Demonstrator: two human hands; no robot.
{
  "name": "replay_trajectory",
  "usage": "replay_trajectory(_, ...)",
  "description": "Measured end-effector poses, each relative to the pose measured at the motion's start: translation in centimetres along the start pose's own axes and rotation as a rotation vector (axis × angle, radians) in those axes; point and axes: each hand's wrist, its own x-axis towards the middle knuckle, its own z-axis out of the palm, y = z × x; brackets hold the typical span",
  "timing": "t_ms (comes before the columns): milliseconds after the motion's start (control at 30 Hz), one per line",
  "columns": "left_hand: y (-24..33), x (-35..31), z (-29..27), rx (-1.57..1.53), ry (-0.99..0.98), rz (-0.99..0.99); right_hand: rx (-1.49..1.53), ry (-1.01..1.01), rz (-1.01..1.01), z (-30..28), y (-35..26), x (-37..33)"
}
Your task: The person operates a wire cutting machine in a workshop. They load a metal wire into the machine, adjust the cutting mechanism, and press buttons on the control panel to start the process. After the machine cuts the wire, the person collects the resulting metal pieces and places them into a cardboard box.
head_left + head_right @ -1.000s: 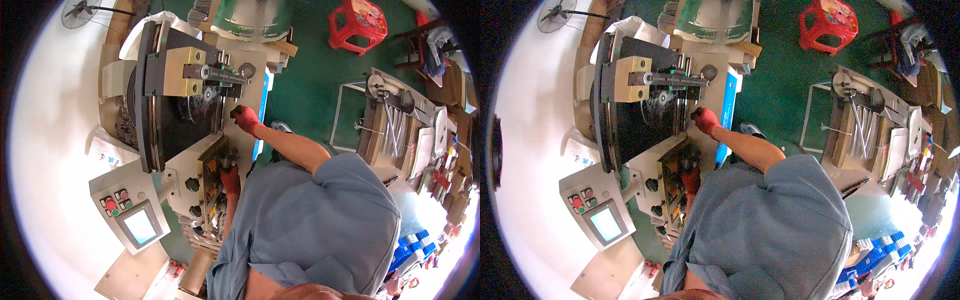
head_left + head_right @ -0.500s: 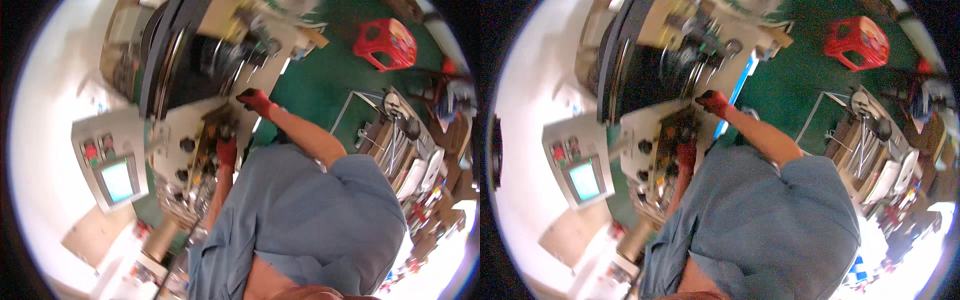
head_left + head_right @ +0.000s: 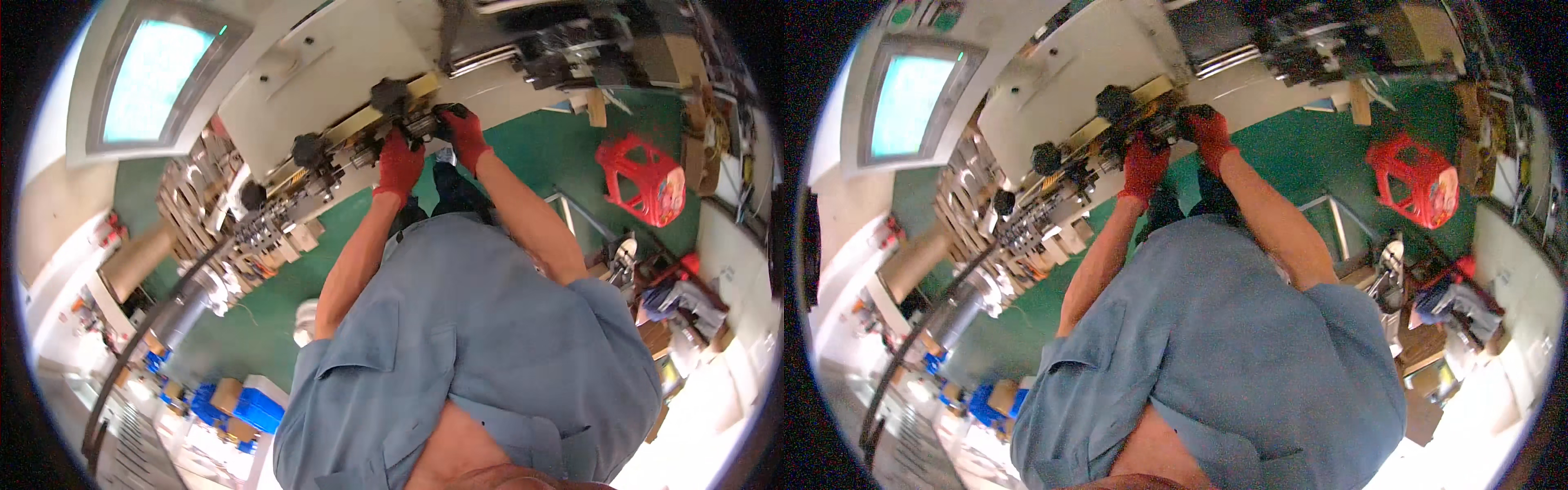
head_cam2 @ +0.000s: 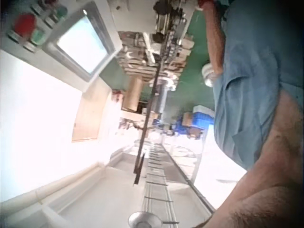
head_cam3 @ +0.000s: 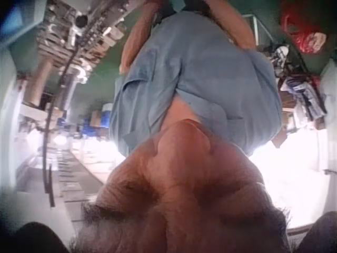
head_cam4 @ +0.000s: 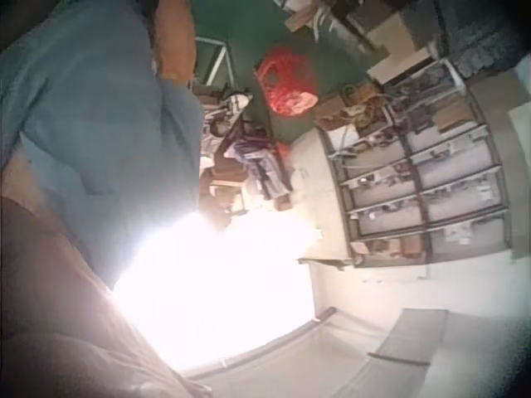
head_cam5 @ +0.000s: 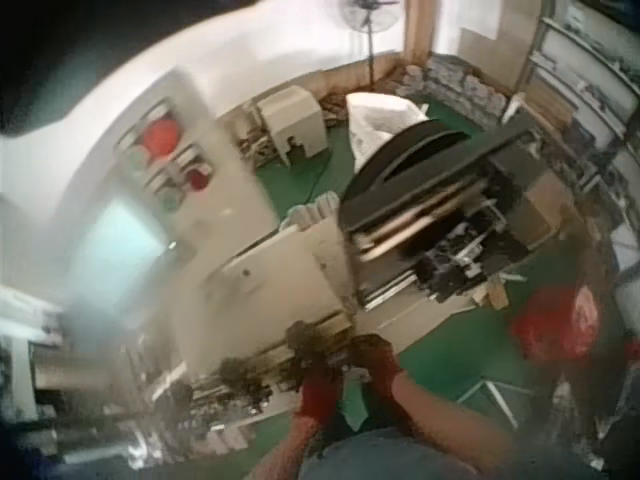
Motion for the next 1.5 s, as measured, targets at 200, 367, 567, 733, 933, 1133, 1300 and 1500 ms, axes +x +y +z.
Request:
replay_trajectory(200, 1.2, -5.2, -0.9, -0.377, 0.225, -0.037, 0.338, 0.042, 0.166, 0.1, 0.3, 0.3)
replay_trajectory(367, -1.3, -4.6, 2.0, -1.256, 0.163, -0.298, 0.178, 0.100, 0.227, 0.0, -0.3, 0.4)
replay_trajectory(567, -1.2, -1.8, 2.7, -1.996, 0.189, -0.640, 0.110, 0.070, 0.175, 0.1, -0.8, 0.2)
replay_trajectory(733, -1.9, -1.3, 5.1, -2.066, 0.261, -0.558, -0.067, 0.011, 0.171, -1.0, -0.1, 0.7)
replay_trajectory(933, -2.7, -0.2, 7.8, -1.905, 0.333, -0.643, 0.097, 0.066, 0.173, -0.7, 0.2, 0.6)
replay_trajectory(1133, -2.8, 0.5, 9.2, -1.514, 0.450, -0.485, 0.235, 0.074, 0.208, 0.2, -0.8, 0.1)
replay_trajectory(1300, -2.5, 0.3, 8.4, -1.537, 0.384, -0.596, -0.404, -0.091, -0.089, -2.2, 1.4, 1.2)
replay_trajectory(1500, -2.3, 0.5, 8.5, -1.621, 0.377, -0.703, -0.341, -0.005, 0.015, -3.2, -1.1, -2.5)
